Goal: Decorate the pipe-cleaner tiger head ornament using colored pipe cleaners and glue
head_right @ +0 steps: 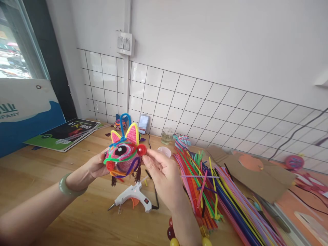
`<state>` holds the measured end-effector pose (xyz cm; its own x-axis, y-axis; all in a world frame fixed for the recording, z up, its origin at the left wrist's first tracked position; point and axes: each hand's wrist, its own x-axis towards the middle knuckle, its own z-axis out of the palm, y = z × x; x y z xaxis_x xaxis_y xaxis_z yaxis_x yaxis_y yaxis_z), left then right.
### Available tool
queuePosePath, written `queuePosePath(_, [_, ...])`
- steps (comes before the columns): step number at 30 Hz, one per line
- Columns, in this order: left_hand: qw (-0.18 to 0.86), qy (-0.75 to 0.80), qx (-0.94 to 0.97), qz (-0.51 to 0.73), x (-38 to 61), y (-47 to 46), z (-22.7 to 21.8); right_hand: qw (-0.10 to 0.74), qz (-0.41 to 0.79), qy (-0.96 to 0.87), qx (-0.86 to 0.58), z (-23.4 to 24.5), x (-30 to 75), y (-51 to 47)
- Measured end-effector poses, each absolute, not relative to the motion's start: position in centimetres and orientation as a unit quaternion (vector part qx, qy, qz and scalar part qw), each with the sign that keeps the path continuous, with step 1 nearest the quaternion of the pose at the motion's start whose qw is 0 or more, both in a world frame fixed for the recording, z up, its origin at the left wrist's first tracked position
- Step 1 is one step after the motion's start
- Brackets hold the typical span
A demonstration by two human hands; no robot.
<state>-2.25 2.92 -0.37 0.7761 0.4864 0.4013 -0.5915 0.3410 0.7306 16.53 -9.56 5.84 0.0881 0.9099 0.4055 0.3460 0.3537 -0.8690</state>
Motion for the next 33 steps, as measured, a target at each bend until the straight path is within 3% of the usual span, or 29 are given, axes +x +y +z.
queuePosePath(11, [0.727,-0.006,0.574,0.377,-2.1,1.8,1.7,0.532,0.307,-0.651,-0.446,5.3,16.6,-9.1])
queuePosePath(20, [0.682,0.076,0.647,0.334,-2.9,1.3,1.3,0.514,0.433,-0.624,-0.398,5.3,15.8,-9.4])
queuePosePath(33, [0.601,0.031,0.712,0.361,-2.8,0.9,2.5,0.541,0.34,-0.656,-0.402,5.5,14.4,-9.4])
